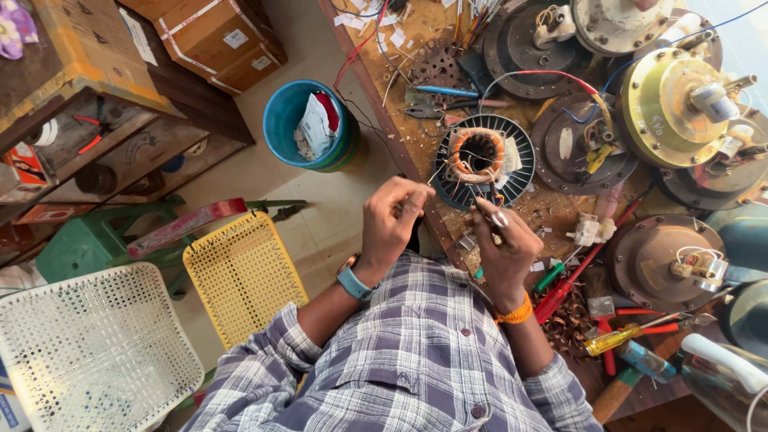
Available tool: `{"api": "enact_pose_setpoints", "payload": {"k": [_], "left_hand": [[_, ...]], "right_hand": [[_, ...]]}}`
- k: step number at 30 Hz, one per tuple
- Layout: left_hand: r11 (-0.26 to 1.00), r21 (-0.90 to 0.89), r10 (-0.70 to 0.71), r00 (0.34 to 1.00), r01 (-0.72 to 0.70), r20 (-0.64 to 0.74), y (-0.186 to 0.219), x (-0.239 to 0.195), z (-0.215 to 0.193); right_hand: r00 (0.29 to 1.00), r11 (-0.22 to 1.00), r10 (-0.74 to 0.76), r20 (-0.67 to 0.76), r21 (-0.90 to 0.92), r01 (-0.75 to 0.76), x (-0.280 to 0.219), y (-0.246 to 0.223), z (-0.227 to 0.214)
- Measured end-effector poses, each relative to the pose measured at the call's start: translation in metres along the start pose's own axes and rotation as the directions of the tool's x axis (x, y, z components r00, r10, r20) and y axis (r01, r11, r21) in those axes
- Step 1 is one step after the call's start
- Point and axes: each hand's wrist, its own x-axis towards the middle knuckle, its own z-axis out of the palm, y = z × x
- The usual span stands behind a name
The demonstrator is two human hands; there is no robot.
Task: The person is repairing an electrical motor stator by stripping insulation from copper wires and connecting them. They use pliers and wire cutters to strip the wire ends and twist the connections together.
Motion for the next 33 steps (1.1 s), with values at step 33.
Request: {"api": "enact_pose_setpoints", "payload": {"k": [33], "left_hand": [[0.812, -0.318, -0.372, 0.853, 0.490, 0.366, -0.025, 0.001, 0.008]], "right_hand": [[0.926, 0.916, 0.359, -0.121, 0.236, -0.324, 0.001, 0.003, -0.012]]}}
